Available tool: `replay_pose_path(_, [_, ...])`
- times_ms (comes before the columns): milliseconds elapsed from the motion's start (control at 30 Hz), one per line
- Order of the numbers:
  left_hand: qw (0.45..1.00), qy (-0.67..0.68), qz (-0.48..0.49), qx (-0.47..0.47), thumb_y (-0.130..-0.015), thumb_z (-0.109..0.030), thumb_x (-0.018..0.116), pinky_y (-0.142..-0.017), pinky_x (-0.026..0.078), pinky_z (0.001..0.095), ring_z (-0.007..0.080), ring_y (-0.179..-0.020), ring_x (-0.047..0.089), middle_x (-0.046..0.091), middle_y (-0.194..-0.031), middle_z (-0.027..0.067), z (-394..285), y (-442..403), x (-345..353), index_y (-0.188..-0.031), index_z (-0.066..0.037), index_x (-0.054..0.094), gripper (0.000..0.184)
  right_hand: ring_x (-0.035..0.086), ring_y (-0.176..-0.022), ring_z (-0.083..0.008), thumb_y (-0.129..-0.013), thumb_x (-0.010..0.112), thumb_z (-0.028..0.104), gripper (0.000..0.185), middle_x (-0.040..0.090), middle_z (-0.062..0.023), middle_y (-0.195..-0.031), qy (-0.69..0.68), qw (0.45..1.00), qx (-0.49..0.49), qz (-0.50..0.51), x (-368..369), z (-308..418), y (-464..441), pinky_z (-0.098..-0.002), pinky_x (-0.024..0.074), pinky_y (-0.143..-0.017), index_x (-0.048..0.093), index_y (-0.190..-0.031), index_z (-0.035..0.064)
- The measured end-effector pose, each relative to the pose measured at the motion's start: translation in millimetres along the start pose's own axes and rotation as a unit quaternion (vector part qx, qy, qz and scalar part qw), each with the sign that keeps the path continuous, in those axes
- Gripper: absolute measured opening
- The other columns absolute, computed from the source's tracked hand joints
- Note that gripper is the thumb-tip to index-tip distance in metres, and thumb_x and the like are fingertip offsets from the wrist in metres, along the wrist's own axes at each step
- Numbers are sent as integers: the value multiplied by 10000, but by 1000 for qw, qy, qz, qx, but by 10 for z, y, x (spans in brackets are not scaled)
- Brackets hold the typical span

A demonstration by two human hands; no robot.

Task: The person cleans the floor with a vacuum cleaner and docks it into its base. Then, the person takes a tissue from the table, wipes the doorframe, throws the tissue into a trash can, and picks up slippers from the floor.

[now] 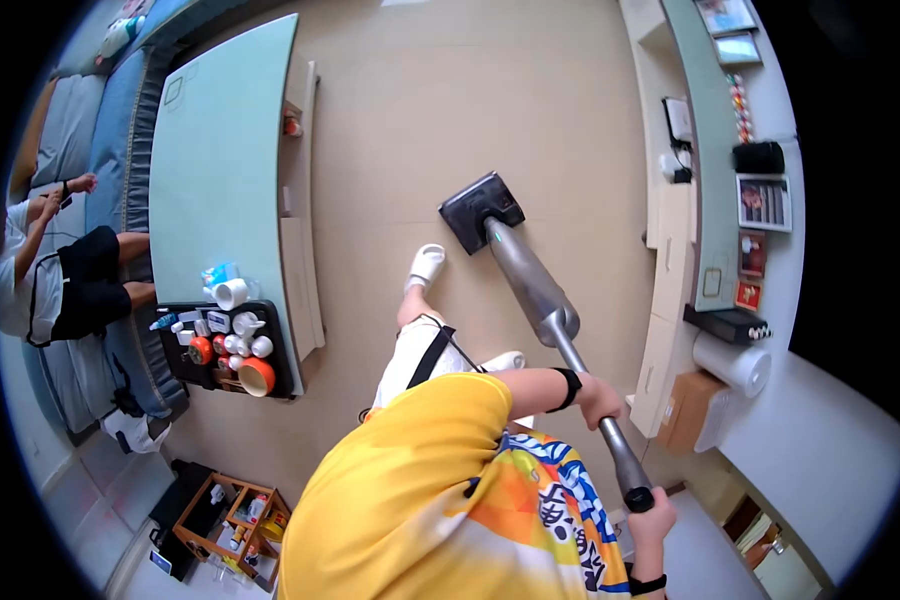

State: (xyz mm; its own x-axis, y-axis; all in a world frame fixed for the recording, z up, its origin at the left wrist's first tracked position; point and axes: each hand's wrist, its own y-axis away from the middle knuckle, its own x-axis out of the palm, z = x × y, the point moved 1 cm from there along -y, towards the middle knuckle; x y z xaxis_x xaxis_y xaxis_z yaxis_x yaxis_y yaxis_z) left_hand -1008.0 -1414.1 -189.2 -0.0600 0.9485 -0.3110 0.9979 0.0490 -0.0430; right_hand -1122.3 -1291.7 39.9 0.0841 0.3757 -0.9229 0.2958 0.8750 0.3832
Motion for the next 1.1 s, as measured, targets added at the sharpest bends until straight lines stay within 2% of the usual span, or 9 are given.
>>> replay_pose_path(300, [966, -157, -115, -167, -621, -173, 623, -658, 467, 370, 249, -734, 583, 600, -750, 50, 768, 2778, -1331, -786, -160, 593, 168, 597, -658, -294, -622, 684, 217, 262, 585, -166, -666, -152, 954, -104, 235, 299, 2829, -910, -342, 456, -590, 596, -784, 30])
replay_pose_path(400, [899, -251, -201, -298, -596, -95, 618, -667, 447, 364, 251, -771, 562, 577, -717, 38, 1100, 3684, -1690, -710, -160, 571, 138, 594, -662, -255, -645, 681, 222, 293, 589, -154, -690, -245, 919, -168, 259, 786, 3655, -1310, -336, 453, -607, 577, -816, 9])
replay_pose_path(467, [814, -291, -307, -397, -633, -65, 589, -689, 437, 361, 205, -834, 540, 550, -768, 12, 1400, 4192, -1799, -706, -149, 539, 122, 546, -588, -236, -666, 671, 233, 274, 573, -132, -650, -285, 902, -185, 265, 953, 4349, -1548, -340, 440, -582, 561, -775, 7])
replay_pose_path(567, [713, -280, -308, -564, -737, -129, 537, -802, 397, 380, 187, -1045, 481, 444, -1153, -12, 1332, 4766, -2026, -1010, -199, 491, 286, 562, -632, -293, -650, 646, 258, 300, 586, -158, -688, -321, 883, -250, 236, 1464, 5189, -1895, -360, 439, -598, 561, -797, 12])
replay_pose_path(633, [674, -265, -328, -607, -779, -127, 507, -750, 404, 350, 165, -989, 513, 466, -1115, -36, 1274, 5146, -2144, -1058, -262, 503, 310, 560, -781, -356, -601, 629, 249, 333, 587, -199, -787, -318, 891, -244, 212, 1827, 5612, -2066, -403, 446, -679, 567, -839, 25])
replay_pose_path(700, [675, -267, -245, -643, -773, -191, 544, -773, 395, 349, 161, -998, 506, 444, -1168, -47, 1110, 5410, -2314, -1164, -302, 427, 423, 551, -807, -366, -598, 573, 202, 278, 586, -201, -814, -292, 906, -246, 185, 1840, 5913, -2140, -417, 446, -701, 559, -819, 33])
replay_pose_path(833, [680, -354, -251, -591, -741, -201, 559, -810, 390, 342, 186, -1045, 471, 473, -1140, -26, 1024, 5357, -2207, -1221, -307, 369, 527, 553, -787, -371, -605, 563, 181, 250, 590, -193, -803, -303, 906, -248, 161, 1833, 5749, -2205, -426, 449, -695, 558, -806, 33])
replay_pose_path(933, [706, -389, -175, -566, -667, -339, 661, -830, 372, 338, 145, -1068, 440, 444, -1163, -33, 1018, 4853, -1926, -1188, -299, 387, 590, 556, -773, -374, -606, 568, 167, 230, 590, -194, -793, -275, 910, -243, 192, 2026, 5080, -2128, -427, 452, -684, 562, -796, 37])
replay_pose_path(1100, [810, -373, -131, -432, -695, -223, 592, -876, 354, 388, 167, -1023, 462, 516, -957, -10, 1196, 3462, -938, -975, -207, 534, 286, 557, -751, -368, -606, 580, 163, 186, 587, -187, -752, -255, 920, -211, 211, 2161, 3357, -1527, -430, 451, -655, 561, -759, 58])
